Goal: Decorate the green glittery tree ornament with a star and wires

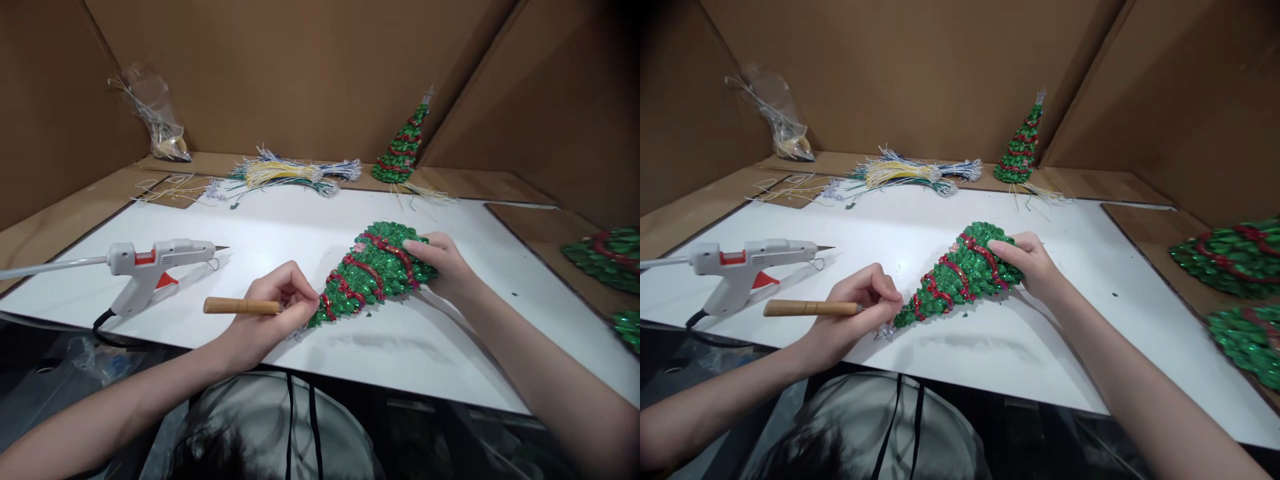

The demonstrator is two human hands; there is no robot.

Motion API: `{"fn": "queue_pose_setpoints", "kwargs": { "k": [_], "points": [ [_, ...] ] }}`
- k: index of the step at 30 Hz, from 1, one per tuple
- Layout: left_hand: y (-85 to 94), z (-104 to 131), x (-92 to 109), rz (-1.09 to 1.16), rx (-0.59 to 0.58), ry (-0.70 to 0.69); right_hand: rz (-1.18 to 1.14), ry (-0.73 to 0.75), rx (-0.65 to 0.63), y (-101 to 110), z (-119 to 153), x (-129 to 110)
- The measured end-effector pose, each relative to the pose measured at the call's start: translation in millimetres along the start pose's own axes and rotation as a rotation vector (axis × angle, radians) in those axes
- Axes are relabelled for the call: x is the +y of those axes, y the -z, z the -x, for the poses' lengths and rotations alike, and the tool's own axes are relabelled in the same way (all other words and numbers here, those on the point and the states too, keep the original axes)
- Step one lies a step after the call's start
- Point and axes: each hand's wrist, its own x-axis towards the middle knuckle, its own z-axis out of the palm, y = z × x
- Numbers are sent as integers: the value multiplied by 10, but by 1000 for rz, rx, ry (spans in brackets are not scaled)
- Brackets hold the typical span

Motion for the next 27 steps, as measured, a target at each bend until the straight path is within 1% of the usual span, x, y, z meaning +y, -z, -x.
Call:
{"fn": "queue_pose_setpoints", "kwargs": {
  "k": [4,9,14,27],
  "points": [
    [-11,31,-48,-97,-4,-24,-39,-30,-5,-7,4,-7],
    [-9,38,-78,-128,-25,-64,-67,-48,25,-23,-1,-2],
    [-12,44,-78,-154,-36,-81,-70,-67,41,-33,-5,15],
    [-26,18,-45,-219,-50,-113,-59,-46,58,-31,3,0]
  ]
}}
